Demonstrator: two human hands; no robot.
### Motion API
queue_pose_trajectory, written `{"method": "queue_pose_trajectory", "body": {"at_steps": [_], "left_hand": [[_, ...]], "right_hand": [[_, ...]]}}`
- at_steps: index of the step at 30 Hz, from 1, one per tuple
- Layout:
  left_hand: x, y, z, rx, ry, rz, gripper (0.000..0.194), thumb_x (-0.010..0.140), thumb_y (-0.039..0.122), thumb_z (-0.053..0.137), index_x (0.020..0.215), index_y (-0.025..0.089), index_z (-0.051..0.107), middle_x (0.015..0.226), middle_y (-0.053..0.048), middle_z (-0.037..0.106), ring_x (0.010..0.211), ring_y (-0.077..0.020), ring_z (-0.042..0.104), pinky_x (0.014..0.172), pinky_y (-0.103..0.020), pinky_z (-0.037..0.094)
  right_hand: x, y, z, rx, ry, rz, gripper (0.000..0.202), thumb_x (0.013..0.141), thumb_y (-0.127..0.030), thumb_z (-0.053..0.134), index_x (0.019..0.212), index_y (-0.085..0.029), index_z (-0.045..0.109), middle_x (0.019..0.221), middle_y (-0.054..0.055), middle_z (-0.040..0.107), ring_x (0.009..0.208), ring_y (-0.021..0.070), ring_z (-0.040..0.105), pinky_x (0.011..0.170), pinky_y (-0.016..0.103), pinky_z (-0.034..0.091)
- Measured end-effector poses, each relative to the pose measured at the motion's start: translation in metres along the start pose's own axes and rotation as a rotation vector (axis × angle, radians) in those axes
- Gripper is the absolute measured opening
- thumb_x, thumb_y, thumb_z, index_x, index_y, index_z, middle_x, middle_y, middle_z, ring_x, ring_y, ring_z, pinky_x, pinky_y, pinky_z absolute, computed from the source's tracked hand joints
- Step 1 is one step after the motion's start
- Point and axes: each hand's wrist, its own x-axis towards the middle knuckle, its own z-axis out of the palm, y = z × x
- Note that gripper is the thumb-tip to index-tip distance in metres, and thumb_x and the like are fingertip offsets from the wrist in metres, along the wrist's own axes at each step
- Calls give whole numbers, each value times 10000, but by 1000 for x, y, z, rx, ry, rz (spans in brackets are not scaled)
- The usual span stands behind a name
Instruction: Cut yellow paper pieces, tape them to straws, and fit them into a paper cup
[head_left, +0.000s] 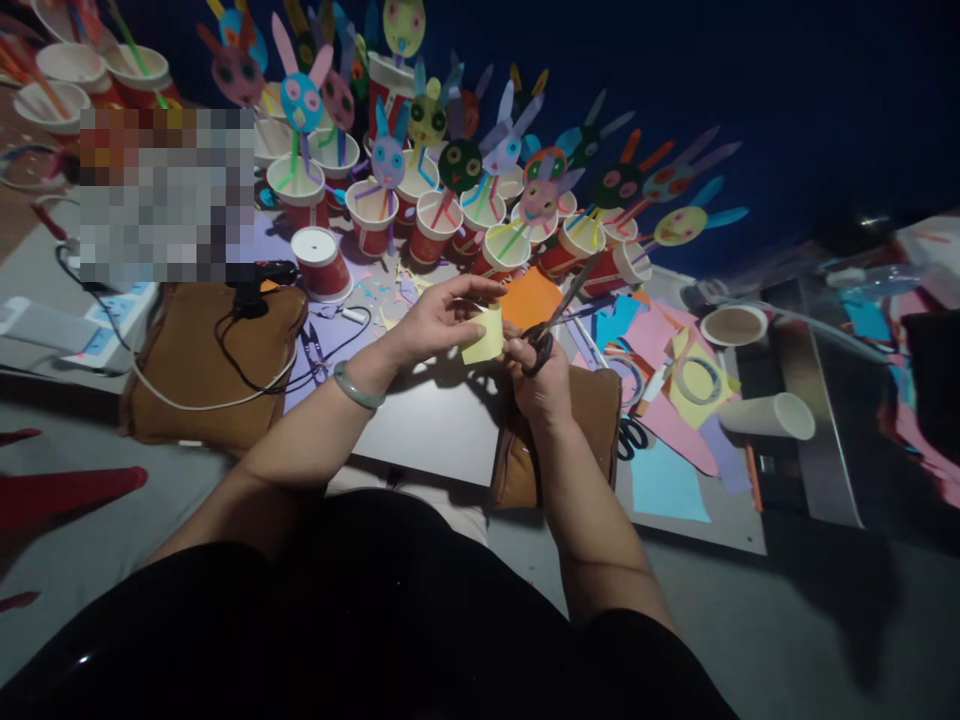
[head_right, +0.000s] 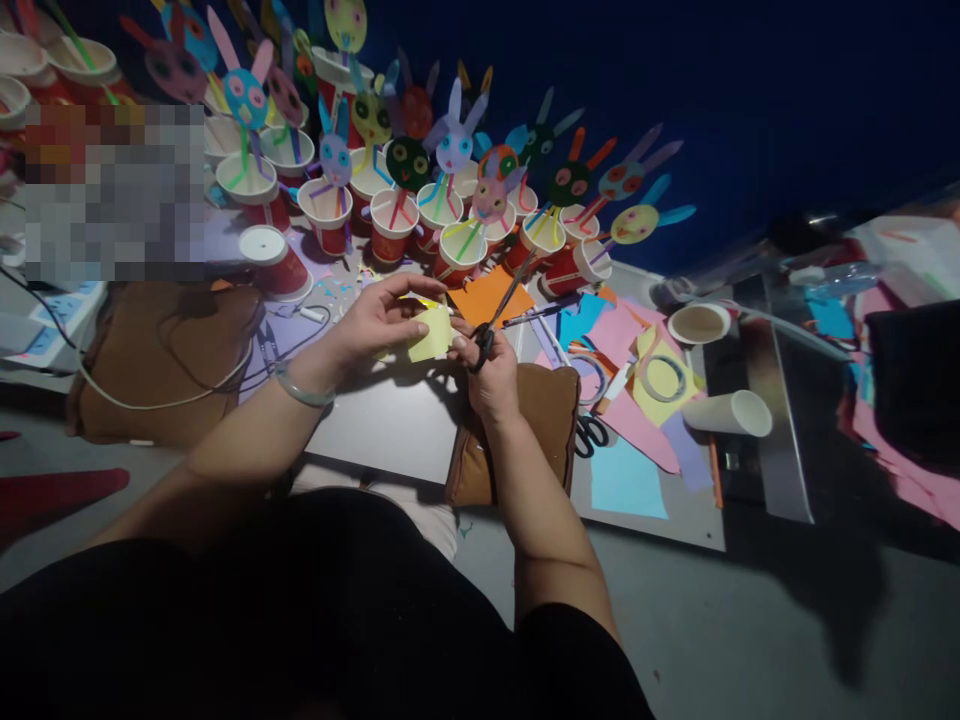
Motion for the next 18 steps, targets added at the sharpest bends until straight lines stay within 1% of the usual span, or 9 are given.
{"method": "queue_pose_trajectory", "body": {"at_steps": [3, 5, 7, 11, 13, 15, 18], "left_hand": [[-1, 2, 3, -8, 35, -51, 560, 669, 325, 862, 1169, 178, 658, 1281, -110, 678, 1083, -184, 675, 867, -249, 532], [-1, 0, 5, -29, 80, -101, 583, 657, 335, 870, 1177, 180, 656, 1259, -107, 686, 1029, -172, 685, 832, -243, 532], [0, -3, 4, -58, 130, -131, 592, 641, 338, 877, 1166, 177, 656, 1222, -105, 696, 993, -164, 686, 809, -243, 532], [4, -8, 2, -60, 221, -130, 555, 596, 287, 883, 1088, 158, 660, 1103, -90, 722, 999, -158, 676, 821, -239, 527], [4, -8, 1, -63, 249, -140, 540, 598, 261, 865, 1081, 153, 651, 1036, -72, 729, 949, -144, 679, 801, -231, 528], [3, -7, 3, -76, 237, -151, 541, 611, 255, 848, 1100, 153, 640, 993, -59, 734, 889, -133, 685, 764, -223, 527], [1, -3, 7, -78, 157, -185, 572, 628, 244, 831, 1155, 158, 624, 934, -39, 741, 802, -123, 689, 726, -225, 527]], "right_hand": [[2, -1, -2, -6, 36, -32, 384, 602, -351, 882, 779, -221, 567, 766, -25, 650, 615, 110, 574, 617, 282, 525], [3, -2, -3, -17, 94, -82, 370, 609, -310, 867, 778, -220, 551, 737, -46, 612, 600, 92, 550, 622, 266, 508], [3, -3, -3, -37, 126, -136, 350, 630, -293, 847, 769, -217, 535, 723, -53, 587, 593, 83, 528, 614, 255, 483], [0, -4, 0, -89, 140, -204, 339, 689, -336, 824, 771, -221, 516, 676, -60, 556, 545, 81, 491, 553, 250, 435], [-3, -4, 2, -110, 135, -181, 349, 713, -387, 814, 767, -223, 511, 657, -57, 563, 502, 81, 480, 503, 251, 417], [-4, -4, 4, -119, 123, -123, 364, 724, -430, 812, 770, -224, 516, 653, -51, 579, 473, 83, 483, 466, 253, 411], [-5, -3, 4, -104, 110, -83, 438, 668, -467, 856, 759, -228, 500, 613, -63, 563, 474, 94, 514, 459, 252, 430]]}}
